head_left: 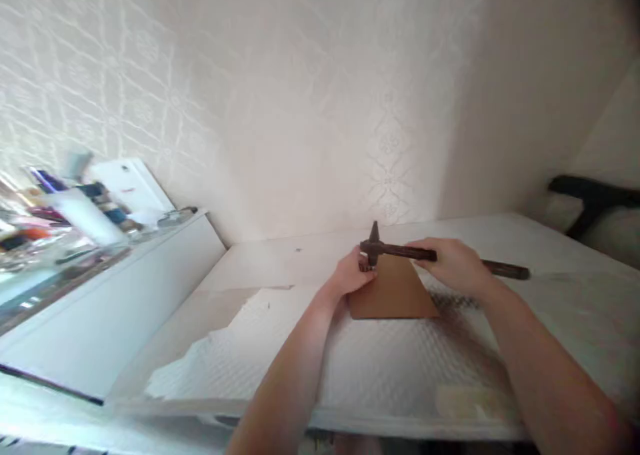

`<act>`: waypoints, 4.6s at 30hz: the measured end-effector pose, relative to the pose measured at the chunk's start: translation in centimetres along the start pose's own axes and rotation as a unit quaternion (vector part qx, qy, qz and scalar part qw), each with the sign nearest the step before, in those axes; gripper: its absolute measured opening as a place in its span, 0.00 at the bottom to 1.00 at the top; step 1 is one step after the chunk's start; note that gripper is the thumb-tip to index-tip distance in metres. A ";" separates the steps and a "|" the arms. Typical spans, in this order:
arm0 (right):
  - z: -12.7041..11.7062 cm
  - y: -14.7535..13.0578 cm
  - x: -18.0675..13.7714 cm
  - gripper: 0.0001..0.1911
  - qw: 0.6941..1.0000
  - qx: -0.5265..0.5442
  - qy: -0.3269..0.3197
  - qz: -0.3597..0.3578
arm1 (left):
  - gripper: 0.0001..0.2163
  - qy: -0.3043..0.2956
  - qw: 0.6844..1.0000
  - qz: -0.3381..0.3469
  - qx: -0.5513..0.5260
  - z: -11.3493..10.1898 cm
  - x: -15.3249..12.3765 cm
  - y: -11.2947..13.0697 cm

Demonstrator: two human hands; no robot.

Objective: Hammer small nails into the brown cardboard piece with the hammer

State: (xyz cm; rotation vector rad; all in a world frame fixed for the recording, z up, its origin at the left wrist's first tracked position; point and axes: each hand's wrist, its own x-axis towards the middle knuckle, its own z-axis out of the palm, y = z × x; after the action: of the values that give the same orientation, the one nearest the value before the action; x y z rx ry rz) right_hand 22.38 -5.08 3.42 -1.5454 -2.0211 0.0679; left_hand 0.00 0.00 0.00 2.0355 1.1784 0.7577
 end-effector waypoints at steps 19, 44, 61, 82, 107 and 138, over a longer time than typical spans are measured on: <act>-0.3 -0.4 0.0 0.18 0.999 -0.041 0.029 0.020 | 0.16 0.010 1.000 0.002 -0.005 0.3 0.0 0.0; -0.1 -0.2 0.0 0.19 0.999 -0.040 0.017 0.011 | 0.18 0.001 1.000 -0.006 -0.023 0.1 -0.2 0.2; 0.0 -0.2 0.0 0.18 0.999 -0.044 0.029 0.009 | 0.19 -0.003 1.000 -0.002 -0.017 0.1 -0.3 0.5; 0.1 0.1 0.0 0.17 0.998 -0.032 0.049 0.017 | 0.18 -0.003 1.000 -0.007 -0.019 0.0 -0.2 0.5; 0.0 -0.1 0.0 0.18 0.998 -0.035 0.038 0.026 | 0.18 0.000 0.999 -0.009 -0.032 -0.2 -0.4 0.7; 0.5 0.3 0.2 0.18 0.999 -0.009 0.031 0.021 | 0.17 -0.005 0.998 0.013 -0.058 0.0 -0.2 0.2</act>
State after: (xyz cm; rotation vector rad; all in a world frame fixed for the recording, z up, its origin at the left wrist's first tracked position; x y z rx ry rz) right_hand 22.37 -4.64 2.96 -1.5828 -1.9461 0.0187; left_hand -0.03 -0.29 0.17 1.9608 1.0783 0.8081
